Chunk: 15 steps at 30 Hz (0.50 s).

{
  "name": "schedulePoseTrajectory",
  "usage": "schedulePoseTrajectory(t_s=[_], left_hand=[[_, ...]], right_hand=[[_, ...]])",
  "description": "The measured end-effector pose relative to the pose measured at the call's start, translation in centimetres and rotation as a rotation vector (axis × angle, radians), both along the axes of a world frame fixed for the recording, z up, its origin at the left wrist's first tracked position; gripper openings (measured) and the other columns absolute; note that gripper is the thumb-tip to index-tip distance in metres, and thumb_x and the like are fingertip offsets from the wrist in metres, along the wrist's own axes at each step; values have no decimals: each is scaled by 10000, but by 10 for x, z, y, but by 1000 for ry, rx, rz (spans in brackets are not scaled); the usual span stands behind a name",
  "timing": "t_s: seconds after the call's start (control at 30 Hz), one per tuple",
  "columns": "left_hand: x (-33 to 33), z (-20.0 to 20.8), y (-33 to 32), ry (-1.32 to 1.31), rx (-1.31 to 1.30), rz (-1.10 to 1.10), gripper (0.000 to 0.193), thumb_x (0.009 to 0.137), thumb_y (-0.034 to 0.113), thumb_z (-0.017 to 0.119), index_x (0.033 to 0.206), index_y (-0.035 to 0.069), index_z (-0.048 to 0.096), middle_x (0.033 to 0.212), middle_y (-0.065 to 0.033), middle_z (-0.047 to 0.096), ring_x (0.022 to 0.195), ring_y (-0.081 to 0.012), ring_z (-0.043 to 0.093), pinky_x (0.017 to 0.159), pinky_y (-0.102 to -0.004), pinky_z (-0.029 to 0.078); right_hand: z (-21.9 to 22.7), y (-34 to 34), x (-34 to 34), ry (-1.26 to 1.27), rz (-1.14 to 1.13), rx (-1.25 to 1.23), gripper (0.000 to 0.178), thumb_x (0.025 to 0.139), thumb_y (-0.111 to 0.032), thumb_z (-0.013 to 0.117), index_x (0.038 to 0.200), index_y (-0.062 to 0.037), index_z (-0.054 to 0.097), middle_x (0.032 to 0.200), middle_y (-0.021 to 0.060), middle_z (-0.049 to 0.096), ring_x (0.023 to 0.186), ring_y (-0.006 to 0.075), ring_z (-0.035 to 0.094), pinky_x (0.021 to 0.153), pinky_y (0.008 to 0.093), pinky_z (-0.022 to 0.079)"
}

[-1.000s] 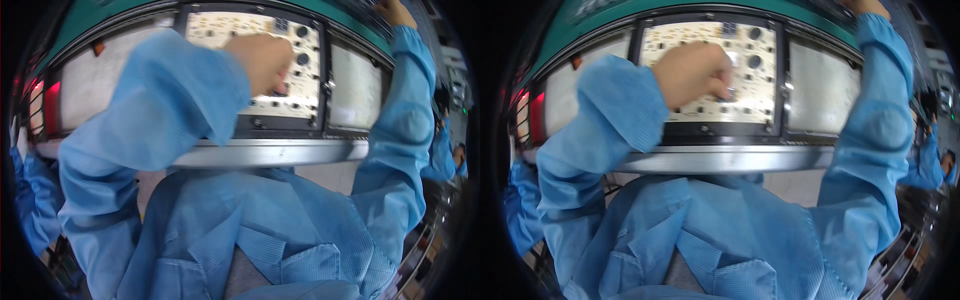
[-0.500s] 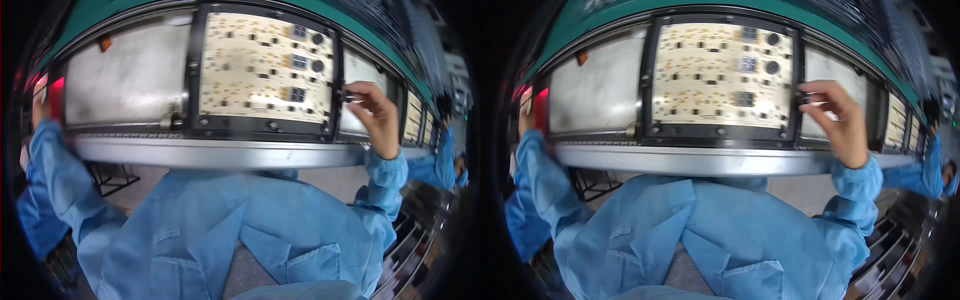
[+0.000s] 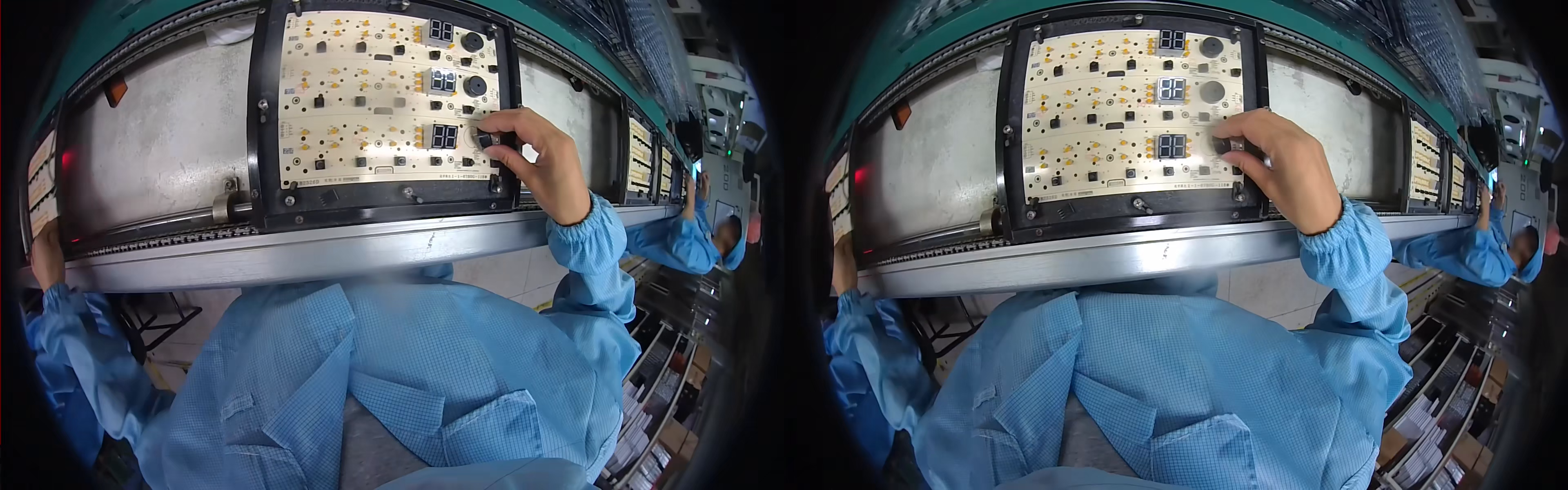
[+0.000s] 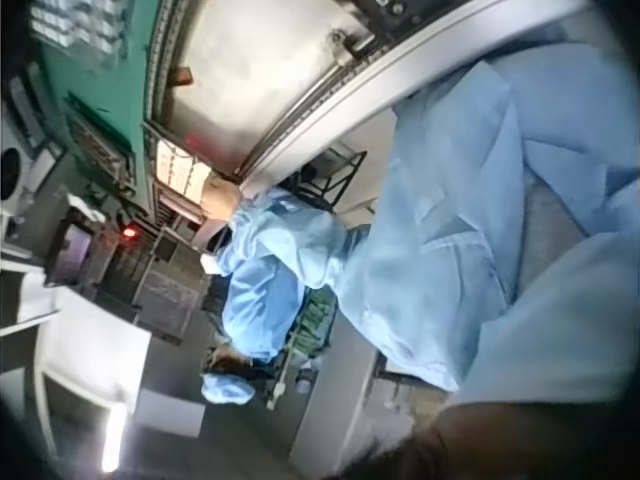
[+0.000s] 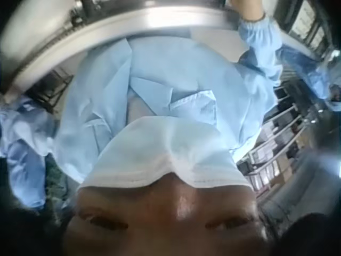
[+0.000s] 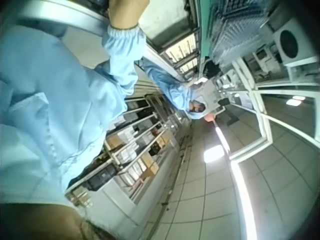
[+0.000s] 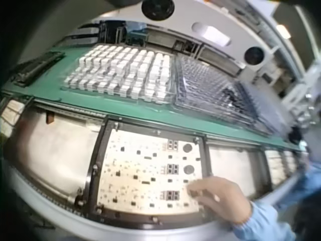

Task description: Assembling small electronic components onto a printed circuit board on an assembly line.

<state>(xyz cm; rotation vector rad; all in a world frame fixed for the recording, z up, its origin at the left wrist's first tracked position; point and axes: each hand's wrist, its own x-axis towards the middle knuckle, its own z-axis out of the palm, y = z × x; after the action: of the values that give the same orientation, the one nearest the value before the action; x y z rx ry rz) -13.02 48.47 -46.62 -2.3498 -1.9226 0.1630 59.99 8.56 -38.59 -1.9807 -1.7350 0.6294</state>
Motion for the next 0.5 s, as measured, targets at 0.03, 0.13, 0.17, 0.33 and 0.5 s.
schedulePoseTrajectory(t_s=[0.03,0.13,0.17,0.33,0.5], left_hand=[[50,4,-25,-142,-39,-86,284,941,153,442,1142,78,628,1041,-123,666,955,-272,635,827,-333,481],[200,74,-117,-286,-151,-540,237,859,-28,481,1055,15,606,854,-118,593,819,-253,577,764,-340,454],[234,84,-140,-325,-236,-615,257,842,-42,470,1069,-8,587,859,-121,587,842,-255,559,782,-334,441],[382,88,-157,-629,-614,-828,246,843,-81,446,1008,-16,618,795,-116,556,729,-198,564,714,-313,441],[482,111,-78,-666,-433,-1015,244,907,106,481,1082,-20,594,931,-96,639,807,-159,596,752,-284,489]], right_hand=[[4,-4,4,-6,-38,-53,284,779,46,673,1058,10,633,1059,109,638,892,188,615,761,283,503],[2,-3,5,11,-25,-60,286,769,55,678,1048,12,632,1040,104,640,878,191,619,753,286,507],[2,-1,2,-5,3,-34,286,762,59,681,1040,12,632,1026,102,641,867,195,622,745,289,508],[12,3,3,-179,8,-106,277,748,56,691,1015,5,634,990,101,640,841,208,625,724,292,506],[15,9,3,-200,3,-171,284,740,50,699,1013,3,636,972,104,644,829,205,628,715,294,506]])
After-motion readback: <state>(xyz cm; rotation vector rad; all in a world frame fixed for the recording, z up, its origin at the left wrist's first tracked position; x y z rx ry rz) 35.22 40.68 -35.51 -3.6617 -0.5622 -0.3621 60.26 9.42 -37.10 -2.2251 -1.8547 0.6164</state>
